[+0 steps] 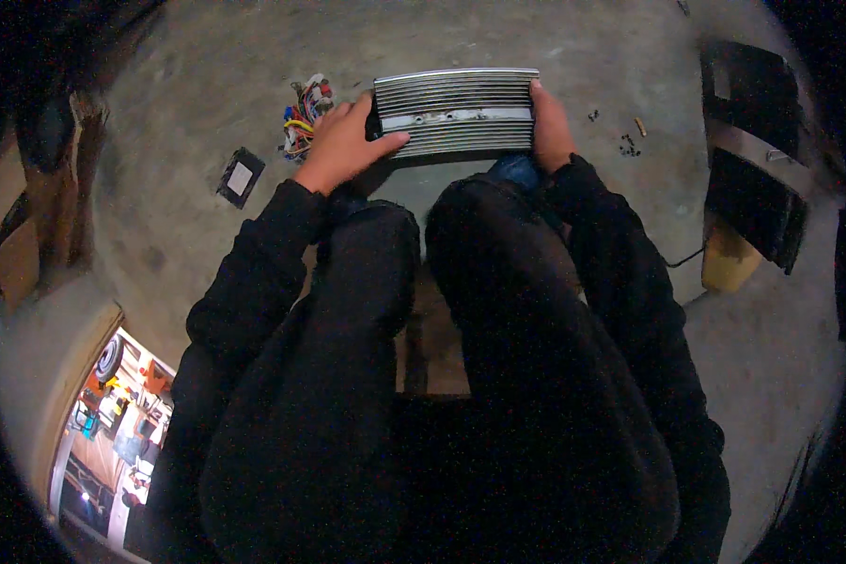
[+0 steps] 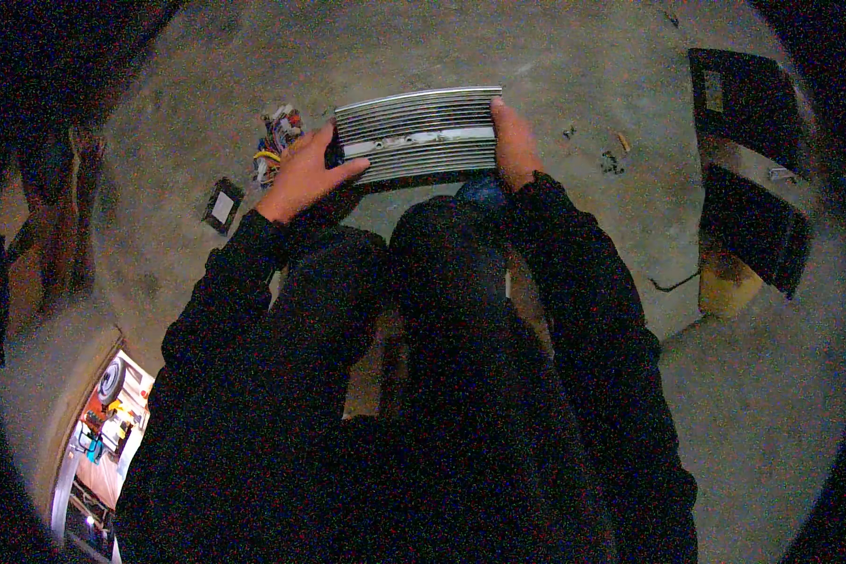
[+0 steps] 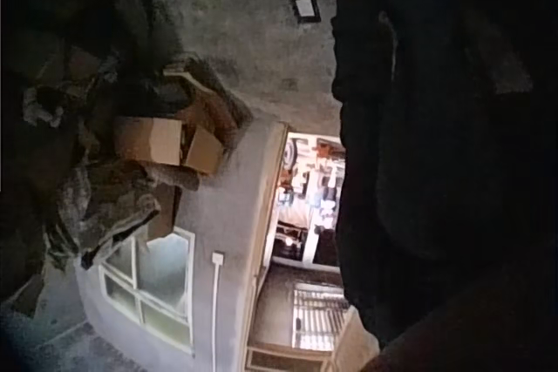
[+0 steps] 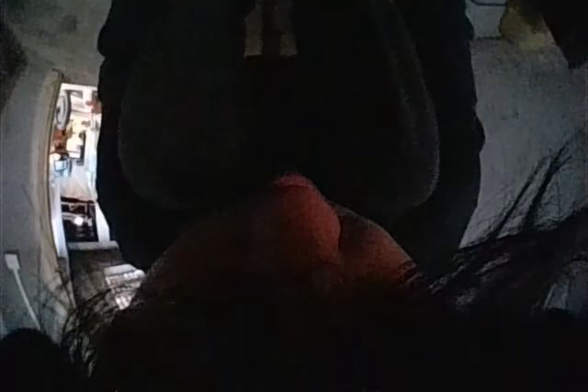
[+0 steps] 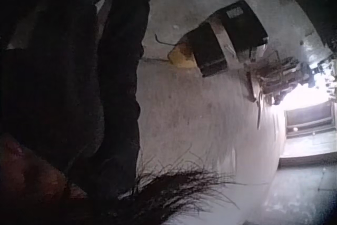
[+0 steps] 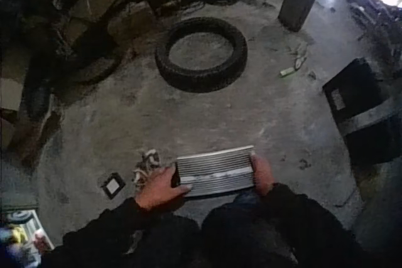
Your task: Repairing and reassembling an electronic motor controller in a workshop environment.
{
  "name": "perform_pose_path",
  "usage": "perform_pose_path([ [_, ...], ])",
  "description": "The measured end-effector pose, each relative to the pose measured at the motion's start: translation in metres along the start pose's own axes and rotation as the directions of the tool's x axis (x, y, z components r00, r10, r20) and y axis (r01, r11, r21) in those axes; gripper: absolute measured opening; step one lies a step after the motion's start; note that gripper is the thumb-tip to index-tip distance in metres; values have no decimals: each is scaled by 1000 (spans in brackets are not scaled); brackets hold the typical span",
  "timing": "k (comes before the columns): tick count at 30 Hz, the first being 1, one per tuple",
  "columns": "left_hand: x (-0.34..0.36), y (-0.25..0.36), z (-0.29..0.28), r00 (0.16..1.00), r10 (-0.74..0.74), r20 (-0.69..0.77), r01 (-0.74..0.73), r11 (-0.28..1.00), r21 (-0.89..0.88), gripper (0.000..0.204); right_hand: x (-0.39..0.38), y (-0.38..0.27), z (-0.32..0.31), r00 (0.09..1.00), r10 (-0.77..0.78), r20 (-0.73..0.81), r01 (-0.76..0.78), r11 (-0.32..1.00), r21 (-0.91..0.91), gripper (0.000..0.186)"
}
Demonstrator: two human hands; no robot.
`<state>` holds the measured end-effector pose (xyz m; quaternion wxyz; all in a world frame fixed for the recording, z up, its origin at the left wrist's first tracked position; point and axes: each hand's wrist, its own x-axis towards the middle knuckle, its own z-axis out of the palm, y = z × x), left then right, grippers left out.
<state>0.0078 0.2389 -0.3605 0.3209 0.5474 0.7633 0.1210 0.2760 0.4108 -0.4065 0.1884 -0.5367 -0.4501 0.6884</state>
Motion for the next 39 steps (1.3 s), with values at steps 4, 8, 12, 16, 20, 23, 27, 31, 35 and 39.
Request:
perform_pose_path([
  [4,-3,0,-2,1000,-21,-5,21,1000,-18,84,4,6,-7,999,-38,7,39,985,-167,53],
  [8,-3,0,-2,1000,12,-23,-13,999,-47,85,17,20,-18,1000,-23,-20,20,986,-163,51],
  [12,-16,7,-7,993,114,-5,-111,974,199,97,4,3,-2,999,-31,-9,31,997,-69,48],
  [16,-22,3,6,969,232,-86,-191,924,332,107,-5,-8,-2,997,-77,13,78,979,-186,48],
  [20,-25,-7,10,950,267,-159,-207,925,319,106,-7,-14,2,1000,20,-1,-20,992,-125,49],
  [23,-22,-25,4,930,338,-143,-299,924,238,100,-17,-26,8,1000,-14,11,16,992,-127,48],
  [27,-17,-20,-10,945,324,-44,-290,892,347,90,-14,-19,9,1000,30,-4,-29,999,38,47],
  [31,-16,-18,-12,954,300,4,-268,847,458,91,-10,-15,7,999,28,20,-29,999,39,46],
  [35,-20,-28,-7,932,359,-45,-305,848,434,90,-9,-16,5,996,78,46,-83,989,118,46],
  [39,-22,-19,-10,936,345,-61,-300,880,369,87,-7,-10,2,998,43,52,-47,995,85,47],
])
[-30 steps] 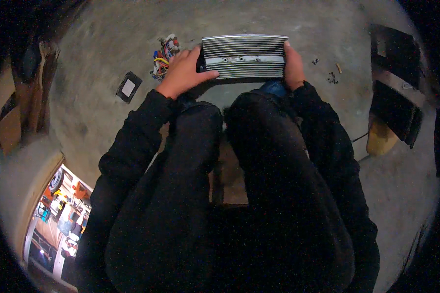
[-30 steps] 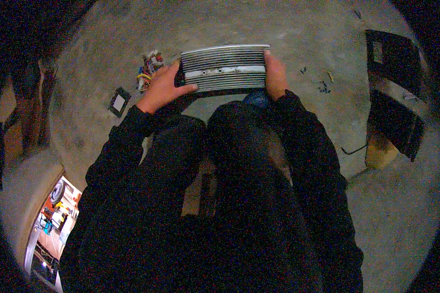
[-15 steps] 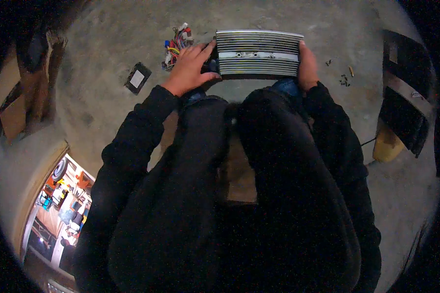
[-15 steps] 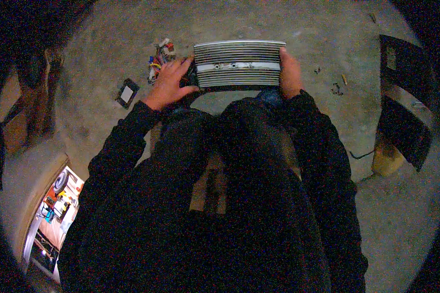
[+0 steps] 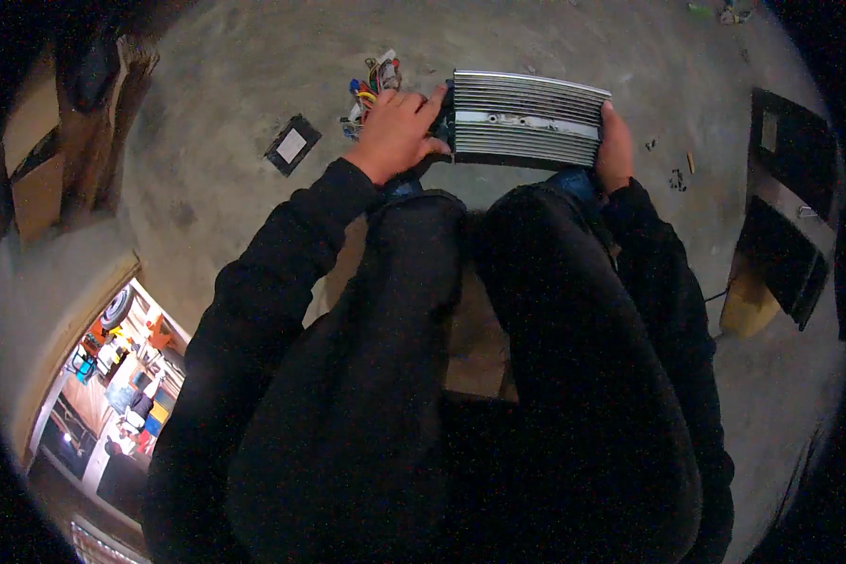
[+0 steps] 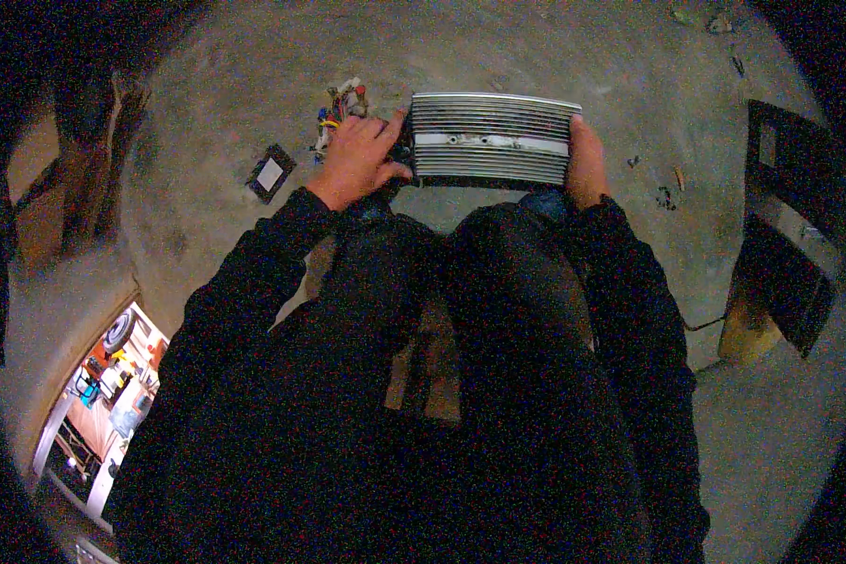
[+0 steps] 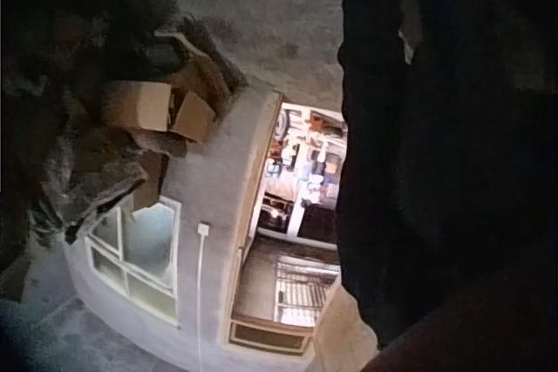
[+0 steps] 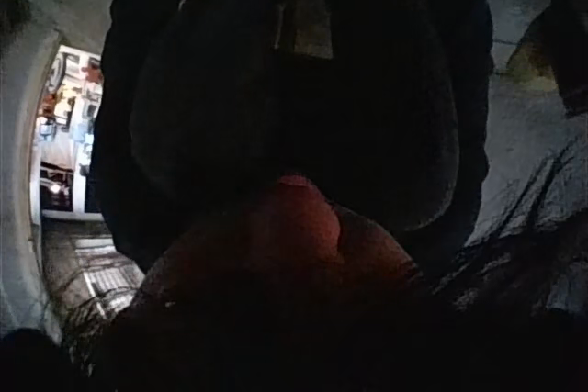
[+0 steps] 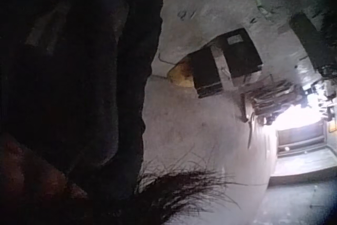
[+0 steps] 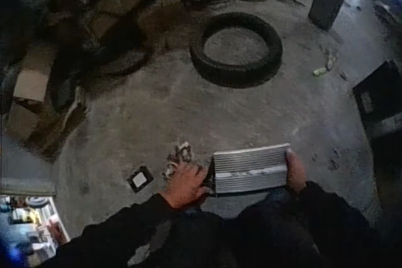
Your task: Repairing and reassembling an electronic motor controller in a workshop environment.
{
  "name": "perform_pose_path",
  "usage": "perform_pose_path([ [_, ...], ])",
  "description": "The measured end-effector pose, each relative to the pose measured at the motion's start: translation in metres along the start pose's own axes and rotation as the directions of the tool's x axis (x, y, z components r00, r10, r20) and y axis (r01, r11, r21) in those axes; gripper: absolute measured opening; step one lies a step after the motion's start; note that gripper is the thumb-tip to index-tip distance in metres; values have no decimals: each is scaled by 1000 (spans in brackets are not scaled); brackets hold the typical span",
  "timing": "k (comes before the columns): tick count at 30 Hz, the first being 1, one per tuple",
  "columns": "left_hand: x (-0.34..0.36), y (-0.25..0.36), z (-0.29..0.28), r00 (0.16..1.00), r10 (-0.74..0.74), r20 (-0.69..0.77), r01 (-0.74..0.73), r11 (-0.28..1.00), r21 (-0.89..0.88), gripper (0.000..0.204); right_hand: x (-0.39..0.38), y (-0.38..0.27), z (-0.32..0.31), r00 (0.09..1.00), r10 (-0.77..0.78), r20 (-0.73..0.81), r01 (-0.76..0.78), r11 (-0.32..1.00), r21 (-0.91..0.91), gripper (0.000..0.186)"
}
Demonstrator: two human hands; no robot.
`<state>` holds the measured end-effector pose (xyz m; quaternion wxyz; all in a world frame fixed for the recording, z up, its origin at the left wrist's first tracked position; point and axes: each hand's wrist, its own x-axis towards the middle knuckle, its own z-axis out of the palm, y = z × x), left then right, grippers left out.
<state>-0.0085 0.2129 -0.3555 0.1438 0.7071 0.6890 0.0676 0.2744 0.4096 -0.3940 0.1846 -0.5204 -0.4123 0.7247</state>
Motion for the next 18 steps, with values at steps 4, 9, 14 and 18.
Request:
perform_pose_path([
  [4,3,5,-2,996,-82,32,84,993,-81,90,0,-8,5,999,-31,-9,30,995,-98,49],
  [9,9,4,-3,993,-92,78,100,990,-103,98,-1,-8,2,996,25,-87,-41,981,-191,51],
  [14,10,5,-4,995,-91,42,99,970,-224,119,9,7,-6,996,-61,-67,36,947,-320,52],
  [18,15,6,2,997,-44,59,59,959,-278,124,10,4,-12,989,-113,-95,45,844,-534,53],
])
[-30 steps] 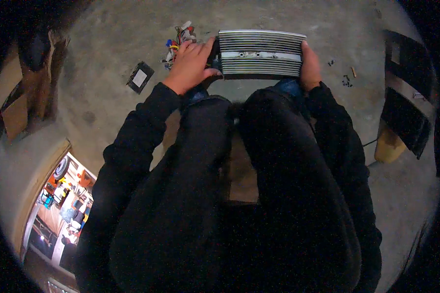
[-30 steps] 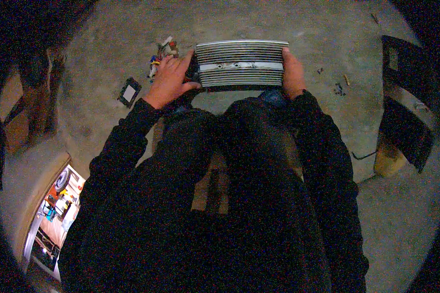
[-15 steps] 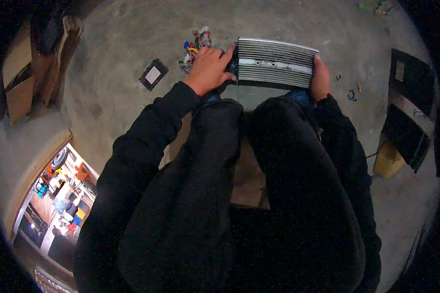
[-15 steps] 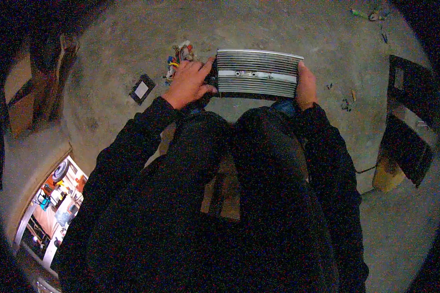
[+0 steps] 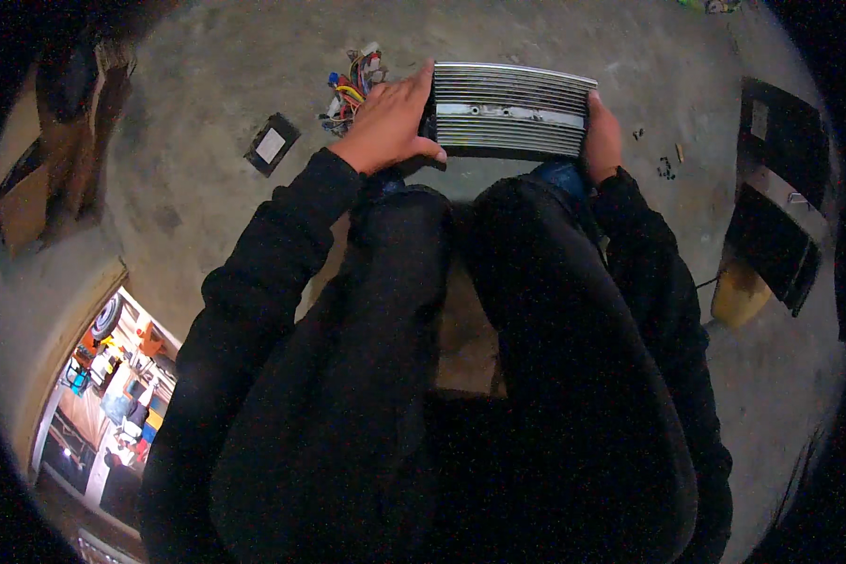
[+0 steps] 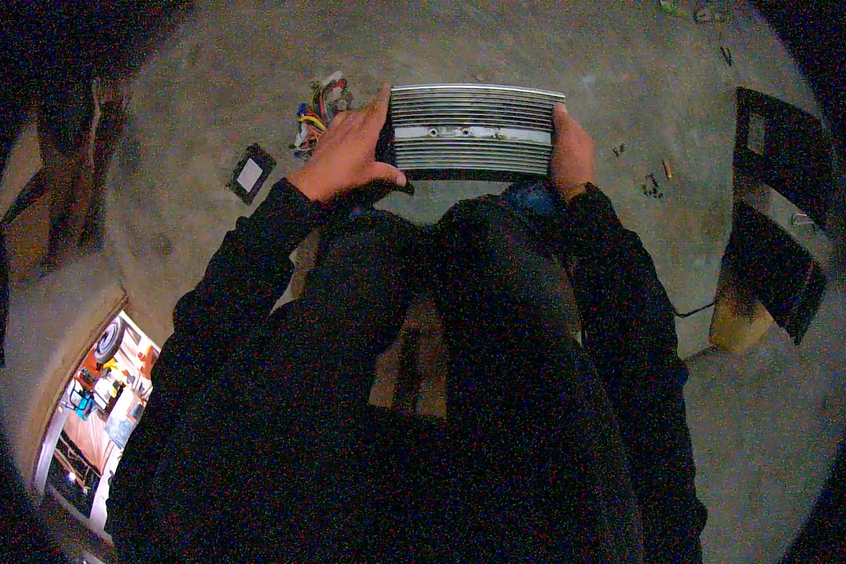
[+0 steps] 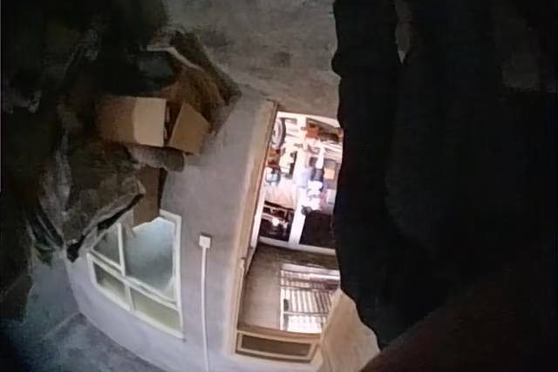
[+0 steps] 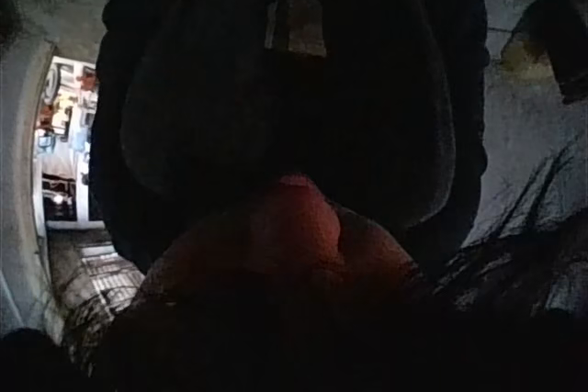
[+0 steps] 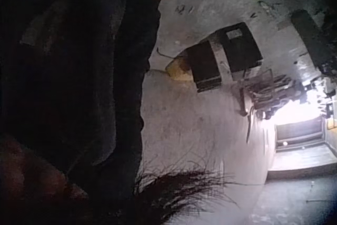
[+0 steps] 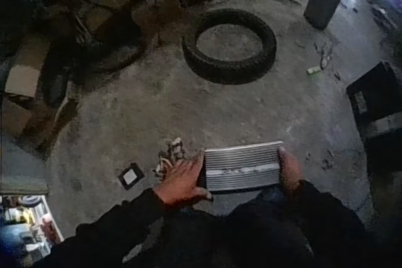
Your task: Repairing and reassembling an electronic motor controller in a workshop environment.
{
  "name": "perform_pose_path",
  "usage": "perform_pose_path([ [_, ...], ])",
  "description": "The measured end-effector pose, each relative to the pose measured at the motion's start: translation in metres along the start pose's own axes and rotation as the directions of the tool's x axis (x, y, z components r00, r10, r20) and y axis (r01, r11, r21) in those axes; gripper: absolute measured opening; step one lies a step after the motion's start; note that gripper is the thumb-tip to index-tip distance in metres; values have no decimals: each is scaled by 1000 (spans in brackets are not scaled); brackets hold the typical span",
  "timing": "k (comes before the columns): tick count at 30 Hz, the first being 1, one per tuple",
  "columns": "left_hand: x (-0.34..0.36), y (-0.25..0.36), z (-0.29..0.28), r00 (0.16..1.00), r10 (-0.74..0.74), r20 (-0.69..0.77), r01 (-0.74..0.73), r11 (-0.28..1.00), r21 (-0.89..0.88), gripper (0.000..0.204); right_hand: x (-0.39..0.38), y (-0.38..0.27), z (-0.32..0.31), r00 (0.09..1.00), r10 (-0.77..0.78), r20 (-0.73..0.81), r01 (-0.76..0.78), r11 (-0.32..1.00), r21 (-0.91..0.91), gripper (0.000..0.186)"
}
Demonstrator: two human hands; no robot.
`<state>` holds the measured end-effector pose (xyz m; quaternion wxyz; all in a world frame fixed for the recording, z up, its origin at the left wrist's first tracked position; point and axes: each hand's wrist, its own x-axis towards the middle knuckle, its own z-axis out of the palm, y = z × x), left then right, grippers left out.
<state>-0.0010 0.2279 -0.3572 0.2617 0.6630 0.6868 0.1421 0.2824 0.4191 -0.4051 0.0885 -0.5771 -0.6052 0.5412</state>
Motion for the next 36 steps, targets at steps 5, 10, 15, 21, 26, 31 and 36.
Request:
perform_pose_path([
  [5,3,16,-1,989,-121,83,118,992,37,128,-15,-21,7,1000,-13,16,9,966,258,52],
  [10,5,29,19,979,-205,-26,205,979,21,130,-14,-18,5,1000,18,-11,-14,970,244,50],
  [15,5,28,21,974,-209,-90,214,976,43,129,-12,-10,7,998,-47,45,26,921,389,49],
  [21,3,29,24,970,-222,-95,230,970,82,131,-18,-21,9,998,9,58,-33,902,430,49],
  [26,5,29,22,975,-198,-97,203,978,40,128,-19,-22,4,998,-8,64,-11,958,286,50],
  [31,2,28,23,971,-147,-186,155,988,25,122,-20,-20,9,999,10,43,-26,927,374,51],
  [36,2,26,26,971,-147,-187,159,986,51,121,-8,-5,5,999,-28,15,23,973,229,50],
])
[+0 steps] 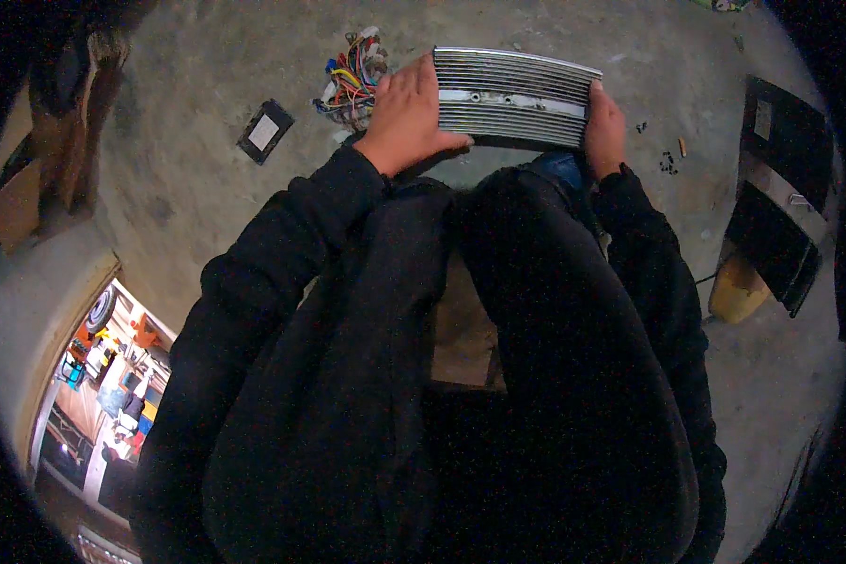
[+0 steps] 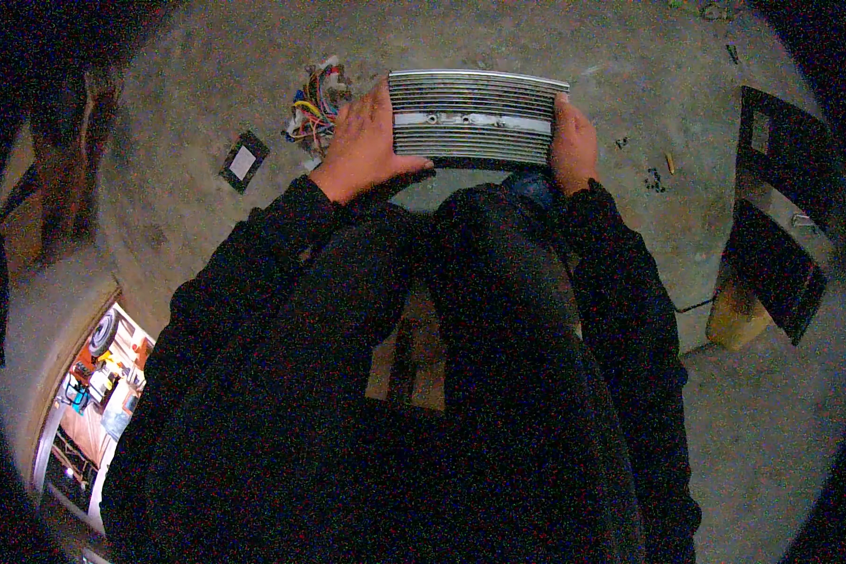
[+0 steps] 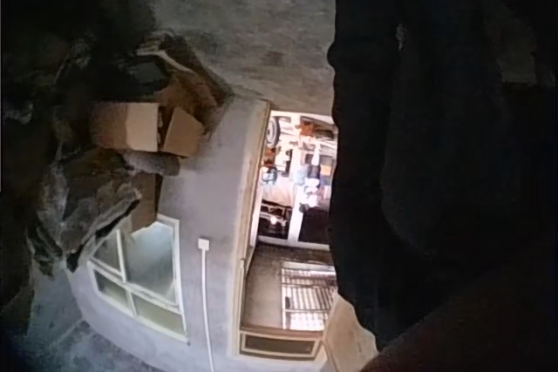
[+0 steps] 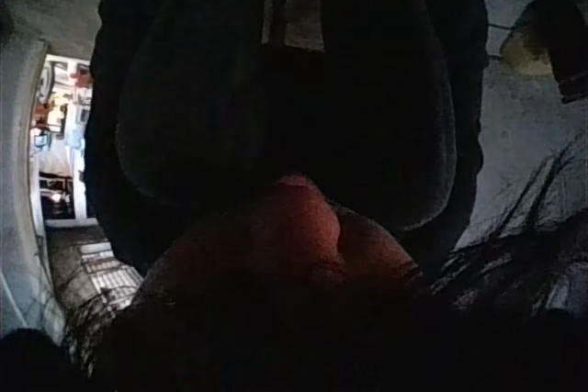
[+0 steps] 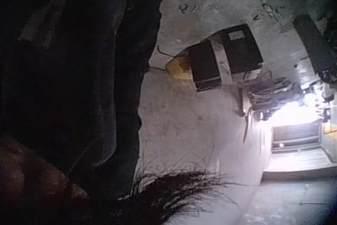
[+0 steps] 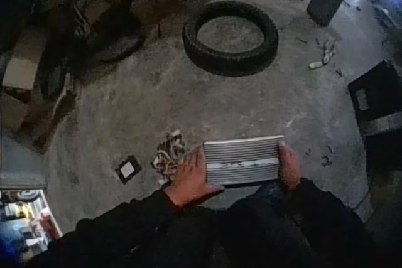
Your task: Repairing and reassembling an electronic motor controller in a workshop environment.
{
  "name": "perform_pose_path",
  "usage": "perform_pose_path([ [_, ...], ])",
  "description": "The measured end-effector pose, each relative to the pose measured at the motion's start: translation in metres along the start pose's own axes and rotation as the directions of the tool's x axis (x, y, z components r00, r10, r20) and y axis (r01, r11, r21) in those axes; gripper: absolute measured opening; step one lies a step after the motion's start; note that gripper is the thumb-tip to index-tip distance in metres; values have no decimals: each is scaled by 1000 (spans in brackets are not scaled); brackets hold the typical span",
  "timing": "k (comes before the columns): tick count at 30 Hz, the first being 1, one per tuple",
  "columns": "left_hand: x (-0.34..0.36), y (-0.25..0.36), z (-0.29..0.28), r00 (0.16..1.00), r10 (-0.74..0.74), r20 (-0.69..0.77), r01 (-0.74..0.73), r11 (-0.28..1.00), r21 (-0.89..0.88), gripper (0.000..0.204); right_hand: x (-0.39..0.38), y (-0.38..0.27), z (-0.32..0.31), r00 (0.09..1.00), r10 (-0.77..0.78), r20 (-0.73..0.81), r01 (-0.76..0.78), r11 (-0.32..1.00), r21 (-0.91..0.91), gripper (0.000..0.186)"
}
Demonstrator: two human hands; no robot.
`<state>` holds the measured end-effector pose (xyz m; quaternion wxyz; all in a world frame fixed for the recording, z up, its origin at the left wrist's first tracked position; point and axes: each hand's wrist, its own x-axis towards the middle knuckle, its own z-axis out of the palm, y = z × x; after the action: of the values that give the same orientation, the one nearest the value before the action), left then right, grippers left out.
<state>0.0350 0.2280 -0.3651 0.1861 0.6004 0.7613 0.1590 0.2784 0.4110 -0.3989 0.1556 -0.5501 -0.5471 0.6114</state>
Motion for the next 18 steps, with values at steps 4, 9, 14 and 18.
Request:
perform_pose_path([
  [4,-1,1,-2,1000,-11,22,11,1000,18,125,3,8,0,998,-53,-42,50,997,-66,51],
  [9,-1,-1,-1,1000,8,14,-8,1000,6,128,0,4,2,995,-79,-69,74,995,-66,49],
  [14,1,2,-2,999,-25,35,26,999,-23,122,-4,-4,4,974,-145,-176,97,962,-254,51],
  [18,0,0,-1,1000,-1,-3,1,1000,-17,121,-8,-12,6,968,-143,-209,78,954,-288,45],
])
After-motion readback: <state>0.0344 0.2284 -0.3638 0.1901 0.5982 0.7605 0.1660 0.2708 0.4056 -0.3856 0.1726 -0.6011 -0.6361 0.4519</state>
